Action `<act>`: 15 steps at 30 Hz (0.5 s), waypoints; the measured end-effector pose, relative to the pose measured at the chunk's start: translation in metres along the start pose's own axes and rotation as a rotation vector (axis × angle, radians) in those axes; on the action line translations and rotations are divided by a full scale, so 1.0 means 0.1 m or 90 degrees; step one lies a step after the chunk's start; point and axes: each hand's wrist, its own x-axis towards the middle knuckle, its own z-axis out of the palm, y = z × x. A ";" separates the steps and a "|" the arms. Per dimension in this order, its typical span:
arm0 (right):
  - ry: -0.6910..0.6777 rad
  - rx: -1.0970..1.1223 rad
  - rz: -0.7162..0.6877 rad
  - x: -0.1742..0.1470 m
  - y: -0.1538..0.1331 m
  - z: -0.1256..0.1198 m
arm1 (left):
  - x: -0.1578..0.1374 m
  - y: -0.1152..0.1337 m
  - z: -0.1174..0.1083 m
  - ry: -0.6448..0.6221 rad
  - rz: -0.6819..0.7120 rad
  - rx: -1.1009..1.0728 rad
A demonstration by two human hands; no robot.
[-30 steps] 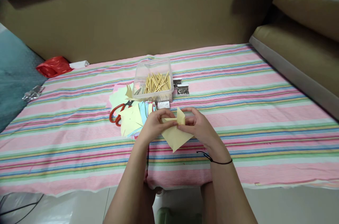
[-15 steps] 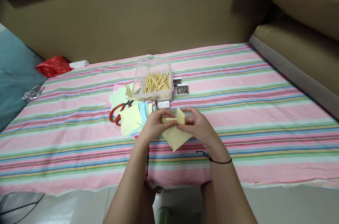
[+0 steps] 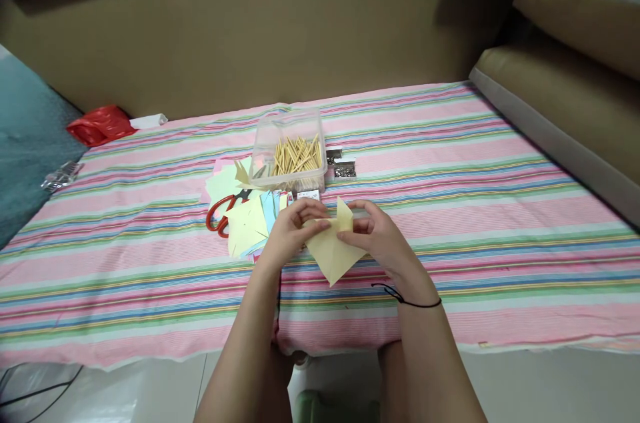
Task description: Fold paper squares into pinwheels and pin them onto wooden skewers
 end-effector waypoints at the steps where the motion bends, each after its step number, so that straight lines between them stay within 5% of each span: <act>1: 0.012 0.016 -0.006 0.00 -0.01 -0.01 | 0.00 0.01 0.00 0.020 0.012 -0.051; 7: 0.128 0.136 -0.096 0.02 -0.02 -0.01 | 0.02 0.00 0.06 0.109 -0.004 -0.243; 15: 0.160 0.102 -0.128 0.07 0.03 0.15 | -0.01 -0.05 0.22 0.136 -0.008 -0.149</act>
